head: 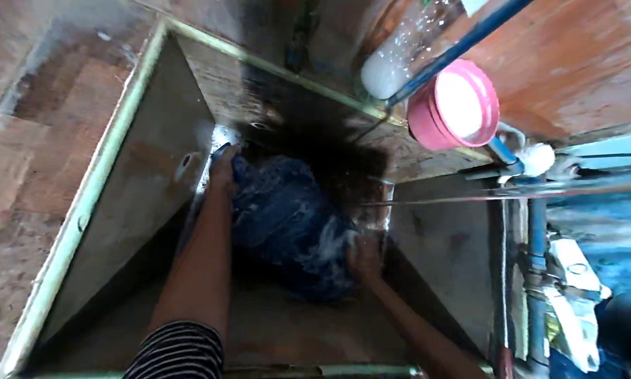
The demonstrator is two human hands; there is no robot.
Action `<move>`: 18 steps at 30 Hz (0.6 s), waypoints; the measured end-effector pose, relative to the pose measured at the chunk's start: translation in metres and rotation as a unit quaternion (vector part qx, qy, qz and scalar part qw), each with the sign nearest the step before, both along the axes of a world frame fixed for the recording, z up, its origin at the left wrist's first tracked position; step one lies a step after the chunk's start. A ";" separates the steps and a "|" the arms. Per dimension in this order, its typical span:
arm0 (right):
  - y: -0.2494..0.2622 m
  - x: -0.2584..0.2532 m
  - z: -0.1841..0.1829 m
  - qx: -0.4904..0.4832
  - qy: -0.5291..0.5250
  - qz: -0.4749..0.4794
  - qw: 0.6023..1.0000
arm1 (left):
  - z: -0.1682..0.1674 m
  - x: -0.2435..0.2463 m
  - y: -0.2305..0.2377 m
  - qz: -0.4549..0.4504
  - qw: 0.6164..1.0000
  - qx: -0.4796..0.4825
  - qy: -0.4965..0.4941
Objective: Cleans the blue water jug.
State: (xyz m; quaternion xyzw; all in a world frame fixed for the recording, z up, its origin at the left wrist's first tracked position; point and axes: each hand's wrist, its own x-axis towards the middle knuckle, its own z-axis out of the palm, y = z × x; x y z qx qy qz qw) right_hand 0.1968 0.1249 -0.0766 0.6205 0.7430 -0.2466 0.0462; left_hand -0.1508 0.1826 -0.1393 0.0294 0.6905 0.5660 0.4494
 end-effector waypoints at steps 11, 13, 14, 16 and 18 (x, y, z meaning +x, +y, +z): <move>0.091 -0.127 0.093 -0.021 0.105 0.156 0.982 | 0.124 0.059 -0.052 -0.201 0.975 0.084 0.043; 0.045 -0.137 0.092 0.027 0.132 0.283 0.950 | 0.115 0.062 -0.050 -0.103 0.992 0.053 0.049; 0.042 -0.142 0.098 0.017 0.115 0.297 0.948 | 0.119 0.065 -0.054 -0.100 0.992 0.046 0.057; 0.078 -0.144 0.112 -0.064 0.070 0.215 0.972 | 0.136 0.070 -0.065 -0.139 0.986 0.068 0.060; 0.118 -0.117 0.088 -0.124 0.092 0.100 0.983 | 0.129 0.070 -0.076 -0.168 0.978 0.119 0.043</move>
